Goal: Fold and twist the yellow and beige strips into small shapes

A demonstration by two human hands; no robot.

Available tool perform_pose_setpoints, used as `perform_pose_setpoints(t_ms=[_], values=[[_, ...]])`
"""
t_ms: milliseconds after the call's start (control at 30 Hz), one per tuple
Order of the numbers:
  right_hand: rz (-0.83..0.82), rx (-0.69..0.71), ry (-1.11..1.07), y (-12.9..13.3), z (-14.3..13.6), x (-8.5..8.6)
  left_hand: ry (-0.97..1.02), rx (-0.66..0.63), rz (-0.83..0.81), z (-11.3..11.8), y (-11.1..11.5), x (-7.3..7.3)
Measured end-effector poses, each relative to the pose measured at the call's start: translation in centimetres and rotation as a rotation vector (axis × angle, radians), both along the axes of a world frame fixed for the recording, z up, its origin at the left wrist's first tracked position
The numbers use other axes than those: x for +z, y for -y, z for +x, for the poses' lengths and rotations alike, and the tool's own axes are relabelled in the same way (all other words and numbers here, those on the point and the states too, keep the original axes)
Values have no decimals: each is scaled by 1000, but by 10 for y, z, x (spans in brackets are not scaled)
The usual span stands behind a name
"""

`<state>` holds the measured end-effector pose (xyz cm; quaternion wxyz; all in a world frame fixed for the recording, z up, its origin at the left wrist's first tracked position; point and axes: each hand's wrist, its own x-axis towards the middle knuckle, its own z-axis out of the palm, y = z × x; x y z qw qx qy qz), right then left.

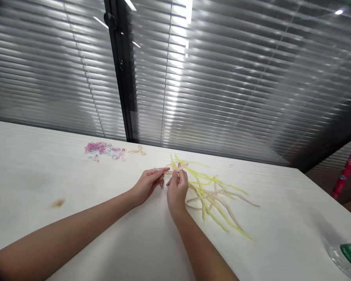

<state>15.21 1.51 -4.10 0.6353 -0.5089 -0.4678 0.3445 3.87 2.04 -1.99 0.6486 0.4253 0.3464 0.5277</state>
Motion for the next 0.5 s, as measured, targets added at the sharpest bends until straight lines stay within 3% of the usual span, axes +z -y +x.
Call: perform_pose_setpoints(t_ms=[167, 300, 500], values=[[-49, 5, -189, -1, 1, 3, -22, -36, 19, -1, -1, -3], [5, -47, -333, -2, 0, 6, -7, -42, 8, 0, -1, -2], [-1, -46, -337, -1, 0, 9, 5, -33, -3, 0, -1, -1]])
